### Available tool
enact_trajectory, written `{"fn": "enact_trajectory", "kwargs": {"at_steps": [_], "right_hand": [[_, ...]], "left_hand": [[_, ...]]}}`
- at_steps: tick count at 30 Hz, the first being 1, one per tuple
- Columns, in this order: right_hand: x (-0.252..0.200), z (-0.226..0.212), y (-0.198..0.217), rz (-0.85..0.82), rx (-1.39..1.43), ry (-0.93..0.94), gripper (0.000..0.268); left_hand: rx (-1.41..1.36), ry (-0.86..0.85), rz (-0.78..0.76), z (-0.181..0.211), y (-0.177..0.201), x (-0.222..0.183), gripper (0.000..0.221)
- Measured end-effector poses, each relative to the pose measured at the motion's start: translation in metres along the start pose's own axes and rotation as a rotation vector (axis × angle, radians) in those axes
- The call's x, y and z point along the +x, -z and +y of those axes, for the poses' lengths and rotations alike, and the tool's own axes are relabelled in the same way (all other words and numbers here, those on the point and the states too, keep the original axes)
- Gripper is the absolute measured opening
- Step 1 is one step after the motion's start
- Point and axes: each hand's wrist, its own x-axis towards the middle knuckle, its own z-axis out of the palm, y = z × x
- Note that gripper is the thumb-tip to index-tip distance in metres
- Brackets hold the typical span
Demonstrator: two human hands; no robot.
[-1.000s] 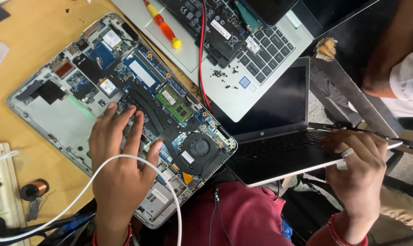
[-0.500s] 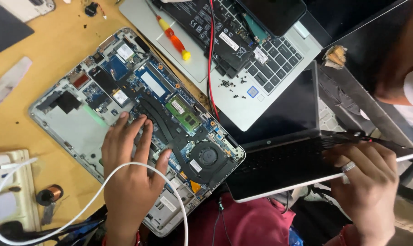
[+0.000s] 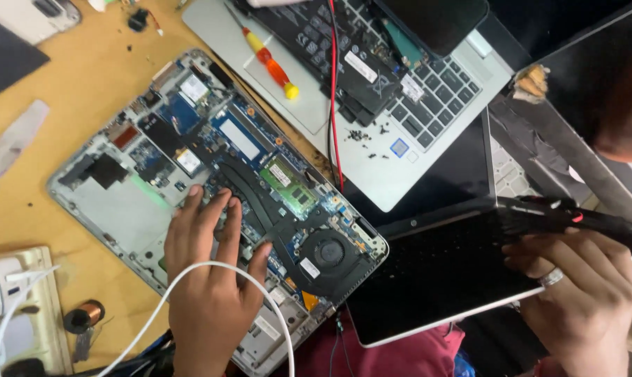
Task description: Installing a replacement battery into a laptop and checking internal components.
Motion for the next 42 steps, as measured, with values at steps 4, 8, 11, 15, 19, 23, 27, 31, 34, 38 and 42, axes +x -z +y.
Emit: {"fn": "enact_trajectory", "kwargs": {"at_steps": [4, 8, 11, 15, 19, 23, 27, 31, 34, 38, 42], "right_hand": [[-0.004, 0.005, -0.004, 0.023, -0.027, 0.005, 0.028], [-0.004, 0.020, -0.011, -0.016, 0.041, 0.006, 0.024], [-0.006, 0.033, -0.018, -0.027, 0.128, 0.087, 0.014], [-0.015, 0.044, -0.028, 0.026, 0.163, 0.079, 0.020], [-0.017, 0.042, -0.027, 0.015, 0.131, 0.033, 0.015], [-0.021, 0.046, -0.028, -0.040, 0.148, 0.027, 0.014], [-0.023, 0.046, -0.035, 0.040, 0.186, 0.028, 0.016], [-0.030, 0.053, -0.030, -0.045, 0.178, 0.004, 0.012], [-0.048, 0.063, -0.045, 0.057, 0.156, -0.008, 0.010], [-0.009, 0.036, -0.016, -0.084, 0.118, 0.017, 0.027], [-0.004, 0.037, -0.007, -0.193, 0.131, 0.054, 0.043]], "left_hand": [[-0.005, -0.010, 0.030, -0.003, -0.004, 0.000, 0.054], [-0.008, 0.008, 0.026, -0.005, -0.004, 0.002, 0.056], [0.013, -0.012, 0.029, -0.003, -0.004, -0.001, 0.054], [-0.007, -0.007, 0.042, -0.003, -0.006, 0.000, 0.052], [-0.007, -0.007, 0.048, -0.003, -0.006, -0.001, 0.052], [-0.003, -0.005, 0.052, -0.002, -0.005, 0.001, 0.050], [-0.002, -0.011, 0.051, -0.003, -0.006, -0.001, 0.050], [0.009, -0.012, 0.043, -0.003, -0.006, -0.004, 0.051], [0.002, -0.005, 0.036, -0.004, -0.007, -0.003, 0.051], [0.006, -0.005, 0.038, -0.004, -0.007, -0.003, 0.050], [-0.006, 0.002, 0.028, -0.004, -0.006, -0.003, 0.050]]}}
